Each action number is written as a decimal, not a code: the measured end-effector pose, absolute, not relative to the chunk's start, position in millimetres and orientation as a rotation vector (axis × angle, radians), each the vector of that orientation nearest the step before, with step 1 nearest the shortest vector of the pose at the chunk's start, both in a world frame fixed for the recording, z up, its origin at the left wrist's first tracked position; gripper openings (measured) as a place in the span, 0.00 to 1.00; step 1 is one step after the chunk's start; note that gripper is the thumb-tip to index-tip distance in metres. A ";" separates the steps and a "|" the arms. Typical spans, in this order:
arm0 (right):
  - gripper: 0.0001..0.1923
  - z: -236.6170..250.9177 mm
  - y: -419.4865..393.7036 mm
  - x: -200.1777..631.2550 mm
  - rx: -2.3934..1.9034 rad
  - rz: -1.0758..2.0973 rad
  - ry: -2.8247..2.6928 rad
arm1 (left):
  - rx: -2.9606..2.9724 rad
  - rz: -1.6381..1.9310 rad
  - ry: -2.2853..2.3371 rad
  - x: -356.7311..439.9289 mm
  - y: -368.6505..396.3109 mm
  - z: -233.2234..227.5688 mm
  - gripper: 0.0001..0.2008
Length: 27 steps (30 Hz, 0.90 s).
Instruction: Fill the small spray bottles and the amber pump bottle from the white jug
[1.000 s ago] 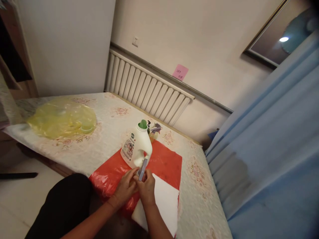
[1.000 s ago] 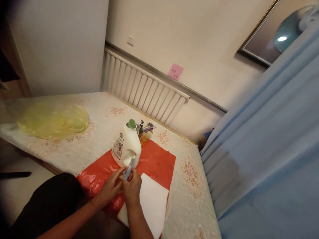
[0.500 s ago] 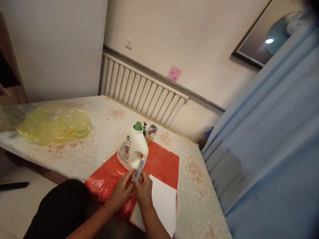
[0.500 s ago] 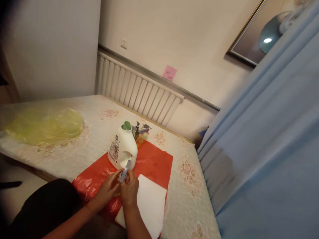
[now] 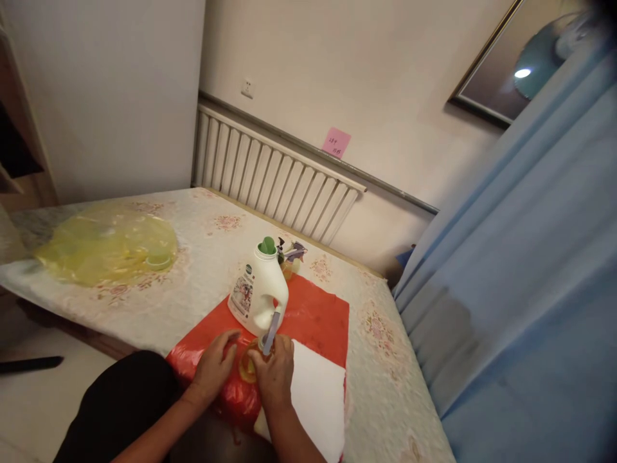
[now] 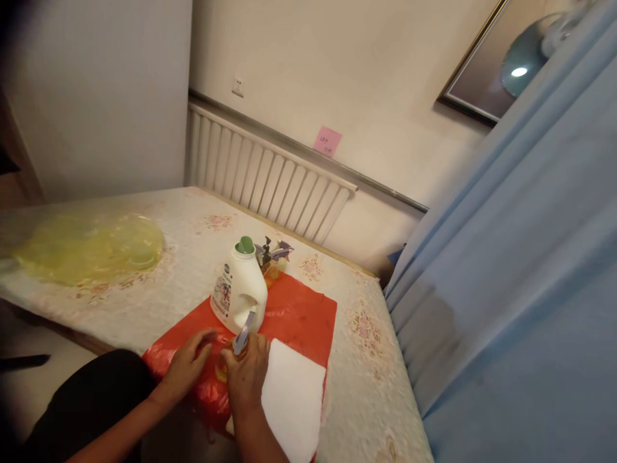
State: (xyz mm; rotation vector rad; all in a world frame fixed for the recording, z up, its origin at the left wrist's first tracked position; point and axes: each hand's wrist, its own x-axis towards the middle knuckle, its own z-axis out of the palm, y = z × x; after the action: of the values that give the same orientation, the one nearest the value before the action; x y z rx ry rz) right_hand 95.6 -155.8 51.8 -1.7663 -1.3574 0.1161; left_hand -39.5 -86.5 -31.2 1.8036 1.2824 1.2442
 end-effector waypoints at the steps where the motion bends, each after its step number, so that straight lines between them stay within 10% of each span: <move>1: 0.11 51.3 -154.2 95.9 -1.779 0.115 -1.351 | 1.813 1.241 1.300 -40.6 -84.5 -32.1 0.17; 27: 0.06 44.1 -150.2 134.7 -1.626 0.405 -1.037 | 2.192 0.902 1.460 -50.8 -39.7 -56.2 0.16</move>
State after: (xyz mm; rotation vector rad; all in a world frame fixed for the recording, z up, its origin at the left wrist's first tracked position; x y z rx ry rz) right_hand 134.7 -150.2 44.1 -1.6259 -1.0369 0.4050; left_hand -50.8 -39.7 -56.2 2.1916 1.4602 0.9022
